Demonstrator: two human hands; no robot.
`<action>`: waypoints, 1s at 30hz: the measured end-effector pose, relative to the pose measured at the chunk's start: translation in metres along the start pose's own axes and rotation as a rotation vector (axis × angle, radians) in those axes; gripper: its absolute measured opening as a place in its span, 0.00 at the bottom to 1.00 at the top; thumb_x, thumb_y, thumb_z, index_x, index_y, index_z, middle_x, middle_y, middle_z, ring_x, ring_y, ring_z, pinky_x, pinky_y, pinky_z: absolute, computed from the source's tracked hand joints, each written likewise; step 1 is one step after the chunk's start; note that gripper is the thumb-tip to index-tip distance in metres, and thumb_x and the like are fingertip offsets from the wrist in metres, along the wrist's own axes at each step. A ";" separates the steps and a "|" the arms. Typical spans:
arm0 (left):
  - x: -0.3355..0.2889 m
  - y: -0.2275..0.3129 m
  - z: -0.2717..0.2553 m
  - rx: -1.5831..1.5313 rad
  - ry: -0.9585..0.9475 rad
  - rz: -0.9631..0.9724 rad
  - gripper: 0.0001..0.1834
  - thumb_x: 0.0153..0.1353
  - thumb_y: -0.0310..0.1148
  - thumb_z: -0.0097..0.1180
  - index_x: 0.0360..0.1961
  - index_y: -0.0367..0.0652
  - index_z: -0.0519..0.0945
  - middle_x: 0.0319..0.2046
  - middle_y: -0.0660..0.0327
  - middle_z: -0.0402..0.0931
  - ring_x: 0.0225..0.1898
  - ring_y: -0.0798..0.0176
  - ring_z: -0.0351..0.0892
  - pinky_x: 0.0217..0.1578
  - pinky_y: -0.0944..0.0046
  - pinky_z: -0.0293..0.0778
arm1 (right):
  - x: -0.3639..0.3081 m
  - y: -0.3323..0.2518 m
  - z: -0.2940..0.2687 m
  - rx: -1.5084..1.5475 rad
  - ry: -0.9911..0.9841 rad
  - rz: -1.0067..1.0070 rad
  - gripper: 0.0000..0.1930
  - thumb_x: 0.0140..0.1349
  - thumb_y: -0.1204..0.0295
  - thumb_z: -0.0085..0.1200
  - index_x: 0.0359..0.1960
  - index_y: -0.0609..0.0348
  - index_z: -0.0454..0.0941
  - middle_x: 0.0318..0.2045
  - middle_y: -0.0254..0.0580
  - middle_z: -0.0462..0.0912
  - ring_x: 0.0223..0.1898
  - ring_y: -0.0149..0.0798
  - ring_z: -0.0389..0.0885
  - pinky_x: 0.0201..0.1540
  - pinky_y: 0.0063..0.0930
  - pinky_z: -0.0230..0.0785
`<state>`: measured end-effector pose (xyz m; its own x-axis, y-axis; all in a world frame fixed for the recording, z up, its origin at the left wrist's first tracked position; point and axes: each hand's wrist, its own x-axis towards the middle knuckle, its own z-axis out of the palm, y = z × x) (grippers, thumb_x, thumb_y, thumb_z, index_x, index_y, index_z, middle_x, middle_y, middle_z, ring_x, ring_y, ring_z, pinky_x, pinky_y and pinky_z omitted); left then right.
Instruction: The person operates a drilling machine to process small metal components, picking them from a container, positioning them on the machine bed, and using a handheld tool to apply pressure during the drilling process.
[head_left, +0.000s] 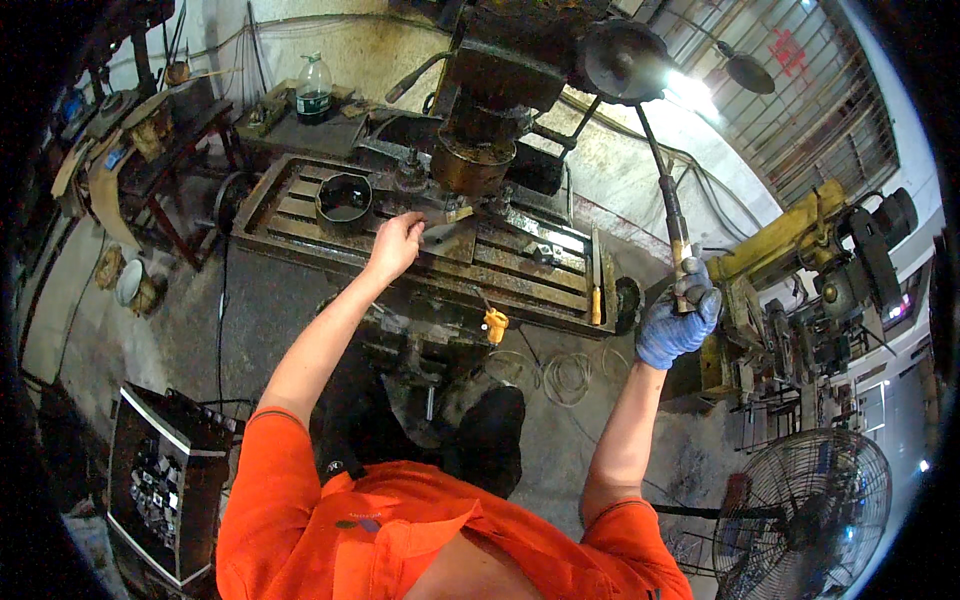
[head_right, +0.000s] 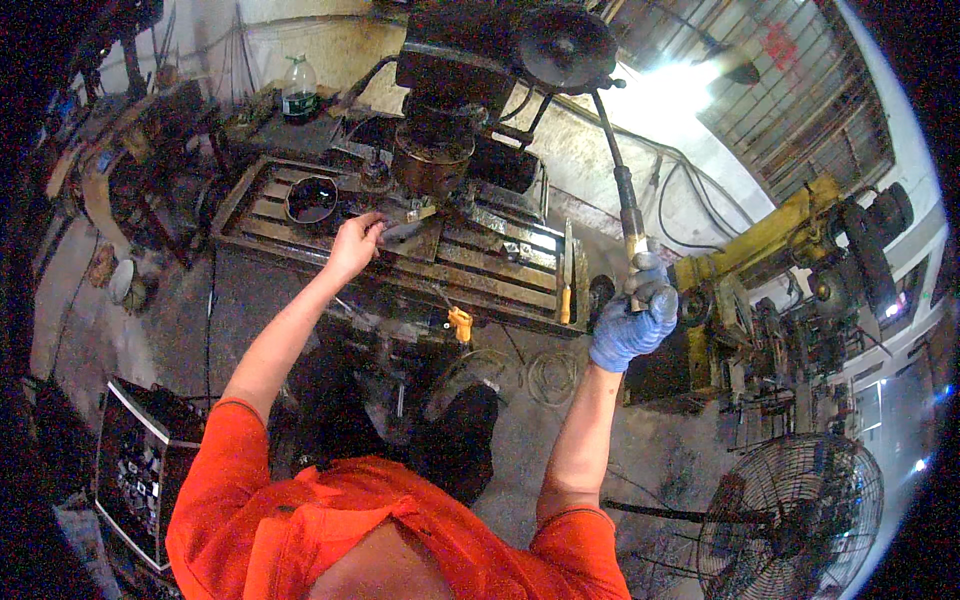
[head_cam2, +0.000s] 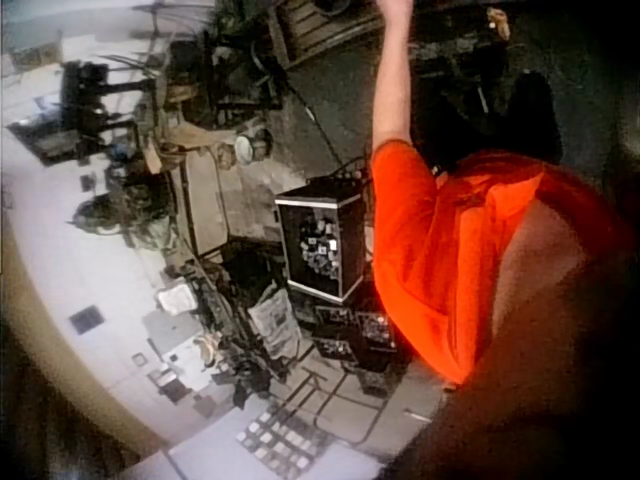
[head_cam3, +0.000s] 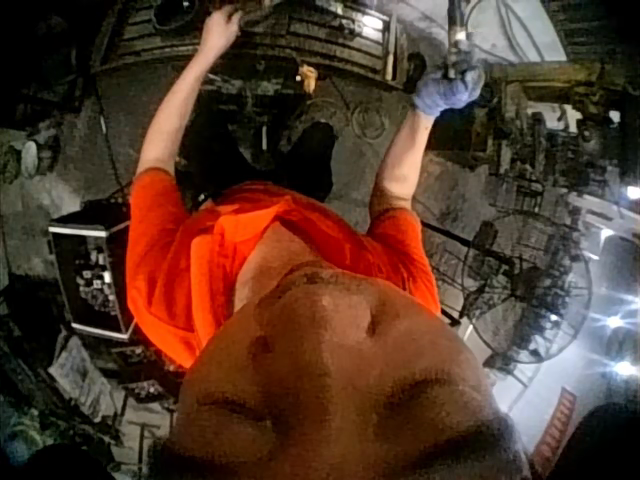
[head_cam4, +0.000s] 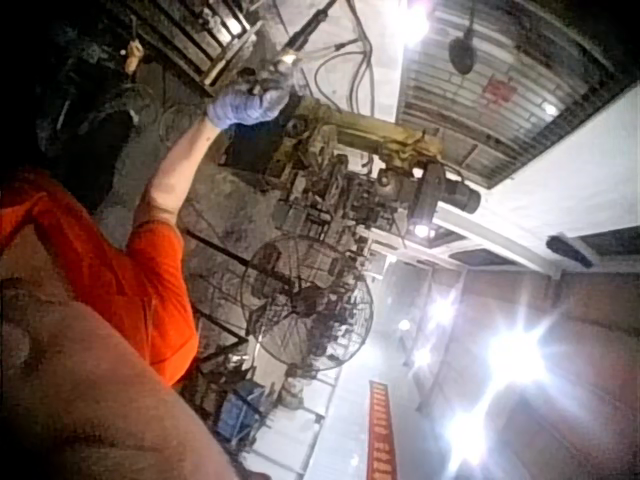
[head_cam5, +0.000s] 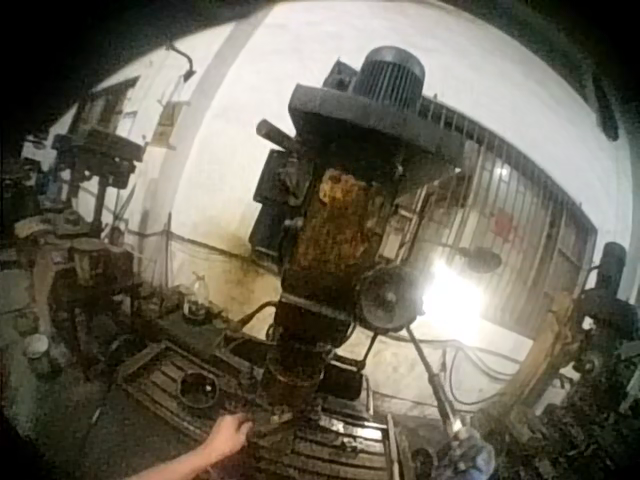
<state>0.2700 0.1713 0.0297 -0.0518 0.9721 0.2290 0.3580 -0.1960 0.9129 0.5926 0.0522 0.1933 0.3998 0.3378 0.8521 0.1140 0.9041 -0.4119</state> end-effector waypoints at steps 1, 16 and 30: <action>-0.001 0.003 0.001 0.005 0.003 0.003 0.12 0.56 0.31 0.47 0.39 0.36 0.76 0.28 0.48 0.76 0.33 0.49 0.76 0.35 0.57 0.70 | 0.001 0.000 -0.002 0.006 -0.013 -0.002 0.19 0.58 0.61 0.43 0.13 0.57 0.61 0.16 0.40 0.67 0.31 0.40 0.68 0.46 0.38 0.56; -0.007 0.010 -0.001 0.042 -0.068 0.050 0.14 0.58 0.33 0.47 0.43 0.37 0.72 0.28 0.53 0.75 0.22 0.61 0.74 0.26 0.63 0.68 | 0.038 -0.038 0.001 -0.794 -0.114 -0.264 0.06 0.53 0.76 0.43 0.26 0.64 0.72 0.27 0.38 0.74 0.32 0.33 0.70 0.35 0.25 0.63; 0.002 0.012 0.004 -0.057 -0.131 0.014 0.17 0.60 0.33 0.45 0.47 0.33 0.70 0.21 0.59 0.71 0.13 0.71 0.67 0.16 0.68 0.64 | 0.061 -0.055 0.015 -0.302 -0.034 -0.092 0.18 0.58 0.69 0.42 0.47 0.68 0.70 0.45 0.47 0.74 0.50 0.39 0.70 0.56 0.30 0.56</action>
<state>0.2779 0.1711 0.0400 0.0760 0.9771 0.1989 0.3039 -0.2127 0.9287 0.5974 0.0275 0.2729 0.3451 0.2710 0.8986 0.4157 0.8142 -0.4052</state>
